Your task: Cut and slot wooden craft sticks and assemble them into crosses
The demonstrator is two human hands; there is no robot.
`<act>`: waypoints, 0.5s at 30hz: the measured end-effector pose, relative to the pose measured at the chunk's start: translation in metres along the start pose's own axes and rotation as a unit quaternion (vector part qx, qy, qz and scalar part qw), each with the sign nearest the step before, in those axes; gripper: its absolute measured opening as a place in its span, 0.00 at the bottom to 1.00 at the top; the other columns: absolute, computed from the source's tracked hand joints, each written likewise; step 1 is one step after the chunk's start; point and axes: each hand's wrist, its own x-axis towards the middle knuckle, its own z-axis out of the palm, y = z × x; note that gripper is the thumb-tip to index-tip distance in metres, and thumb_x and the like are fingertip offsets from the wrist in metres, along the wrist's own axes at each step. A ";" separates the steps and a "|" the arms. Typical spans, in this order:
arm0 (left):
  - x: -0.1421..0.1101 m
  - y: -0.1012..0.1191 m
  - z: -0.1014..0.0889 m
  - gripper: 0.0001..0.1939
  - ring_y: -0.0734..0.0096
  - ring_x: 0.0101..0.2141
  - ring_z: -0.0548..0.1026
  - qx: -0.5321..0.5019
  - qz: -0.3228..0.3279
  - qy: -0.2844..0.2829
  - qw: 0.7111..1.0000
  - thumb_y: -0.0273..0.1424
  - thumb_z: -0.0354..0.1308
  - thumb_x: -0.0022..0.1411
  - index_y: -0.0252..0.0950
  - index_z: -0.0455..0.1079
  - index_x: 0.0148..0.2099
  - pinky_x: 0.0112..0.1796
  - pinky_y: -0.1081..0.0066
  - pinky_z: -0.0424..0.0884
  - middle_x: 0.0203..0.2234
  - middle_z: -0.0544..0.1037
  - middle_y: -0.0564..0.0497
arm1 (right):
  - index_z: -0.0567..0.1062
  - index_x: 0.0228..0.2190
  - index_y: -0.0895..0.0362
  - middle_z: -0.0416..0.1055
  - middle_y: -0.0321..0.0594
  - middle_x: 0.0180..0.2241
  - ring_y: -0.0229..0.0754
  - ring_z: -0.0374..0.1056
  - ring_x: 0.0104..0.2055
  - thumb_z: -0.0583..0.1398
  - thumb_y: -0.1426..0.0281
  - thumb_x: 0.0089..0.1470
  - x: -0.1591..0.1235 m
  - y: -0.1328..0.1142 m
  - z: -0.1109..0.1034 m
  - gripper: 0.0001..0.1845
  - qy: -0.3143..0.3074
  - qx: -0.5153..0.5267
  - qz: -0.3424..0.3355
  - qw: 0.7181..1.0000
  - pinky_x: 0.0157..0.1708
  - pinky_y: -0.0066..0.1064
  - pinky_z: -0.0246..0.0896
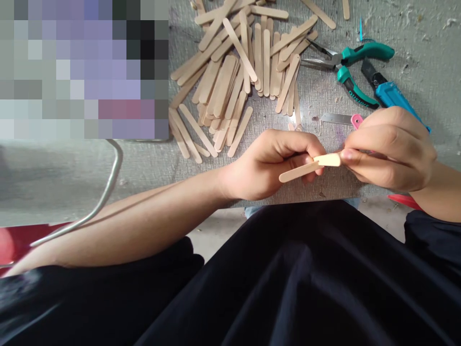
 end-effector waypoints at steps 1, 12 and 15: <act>0.001 0.000 0.000 0.21 0.70 0.26 0.77 0.000 -0.001 0.001 1.000 0.50 0.69 0.73 0.40 0.78 0.36 0.30 0.69 0.77 0.25 0.79 0.49 | 0.78 0.38 0.49 0.82 0.33 0.40 0.38 0.75 0.34 0.68 0.72 0.65 -0.001 0.001 0.000 0.05 0.002 0.004 0.000 1.000 0.32 0.33 0.76; 0.000 -0.002 0.003 0.14 0.73 0.23 0.74 0.019 0.058 0.026 0.998 0.43 0.66 0.78 0.40 0.78 0.39 0.27 0.70 0.72 0.25 0.77 0.51 | 0.78 0.40 0.49 0.82 0.32 0.41 0.37 0.73 0.33 0.70 0.72 0.63 -0.006 0.002 0.007 0.08 0.035 0.006 0.013 0.999 0.31 0.32 0.75; 0.000 -0.003 0.003 0.14 0.73 0.23 0.75 0.052 0.077 0.033 0.995 0.42 0.63 0.80 0.41 0.78 0.41 0.26 0.70 0.73 0.26 0.78 0.51 | 0.77 0.41 0.50 0.82 0.31 0.39 0.36 0.75 0.33 0.71 0.72 0.64 -0.005 -0.001 0.006 0.09 0.025 0.012 0.020 0.999 0.32 0.31 0.76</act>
